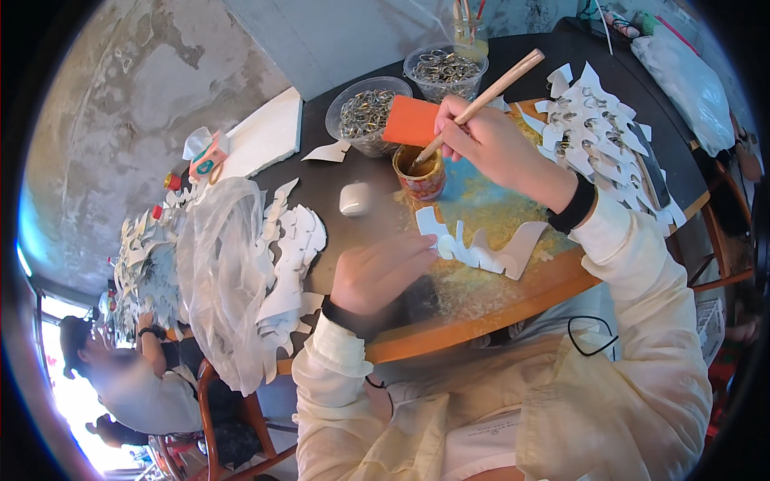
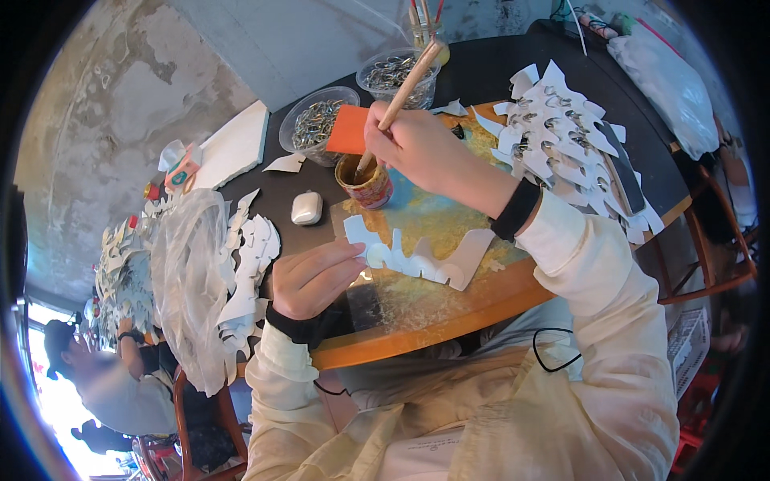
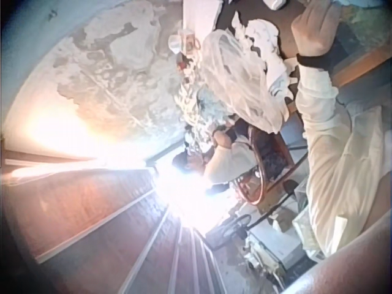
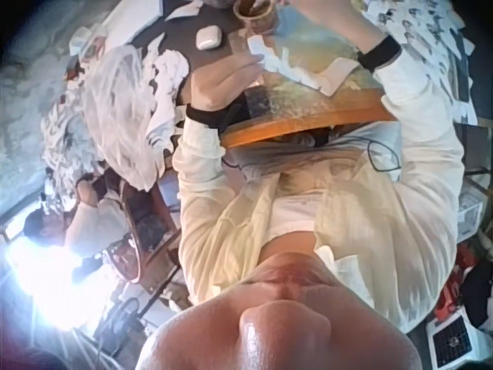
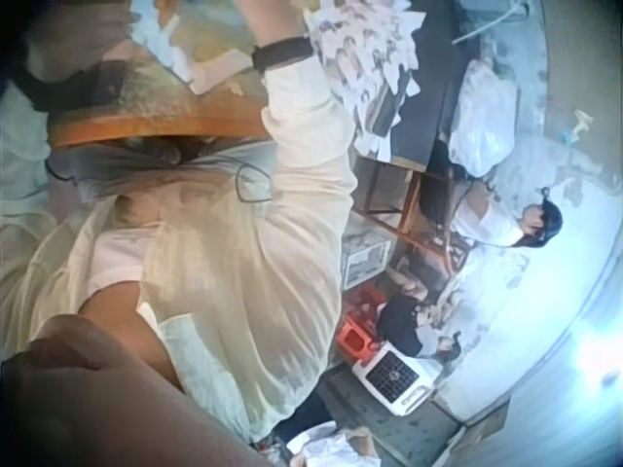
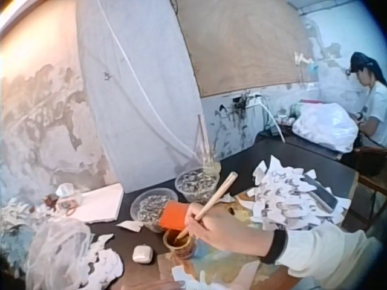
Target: Apply glue to white shoe upper components and assemble small circular reinforcements.
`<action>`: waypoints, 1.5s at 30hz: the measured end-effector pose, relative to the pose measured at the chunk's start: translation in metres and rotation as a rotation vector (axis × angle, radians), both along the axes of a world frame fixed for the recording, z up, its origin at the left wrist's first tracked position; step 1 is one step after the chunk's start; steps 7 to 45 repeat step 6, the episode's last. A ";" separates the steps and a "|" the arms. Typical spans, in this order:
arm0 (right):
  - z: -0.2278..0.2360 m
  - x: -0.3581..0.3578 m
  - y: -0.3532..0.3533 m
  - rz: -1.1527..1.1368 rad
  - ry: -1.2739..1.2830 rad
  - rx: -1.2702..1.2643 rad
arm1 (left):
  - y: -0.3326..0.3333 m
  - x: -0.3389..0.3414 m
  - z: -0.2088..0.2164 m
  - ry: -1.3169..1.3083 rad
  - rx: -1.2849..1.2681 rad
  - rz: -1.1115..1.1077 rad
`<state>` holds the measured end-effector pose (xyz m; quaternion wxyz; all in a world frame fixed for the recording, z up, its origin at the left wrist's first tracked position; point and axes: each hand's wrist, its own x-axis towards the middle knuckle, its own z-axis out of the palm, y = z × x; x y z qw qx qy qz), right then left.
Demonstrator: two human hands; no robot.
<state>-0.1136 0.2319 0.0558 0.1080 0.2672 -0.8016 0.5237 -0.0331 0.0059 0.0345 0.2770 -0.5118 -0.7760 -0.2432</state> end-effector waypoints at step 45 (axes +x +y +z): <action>-0.004 0.004 -0.005 -0.009 0.010 -0.022 | -0.003 0.001 -0.003 -0.035 0.024 0.012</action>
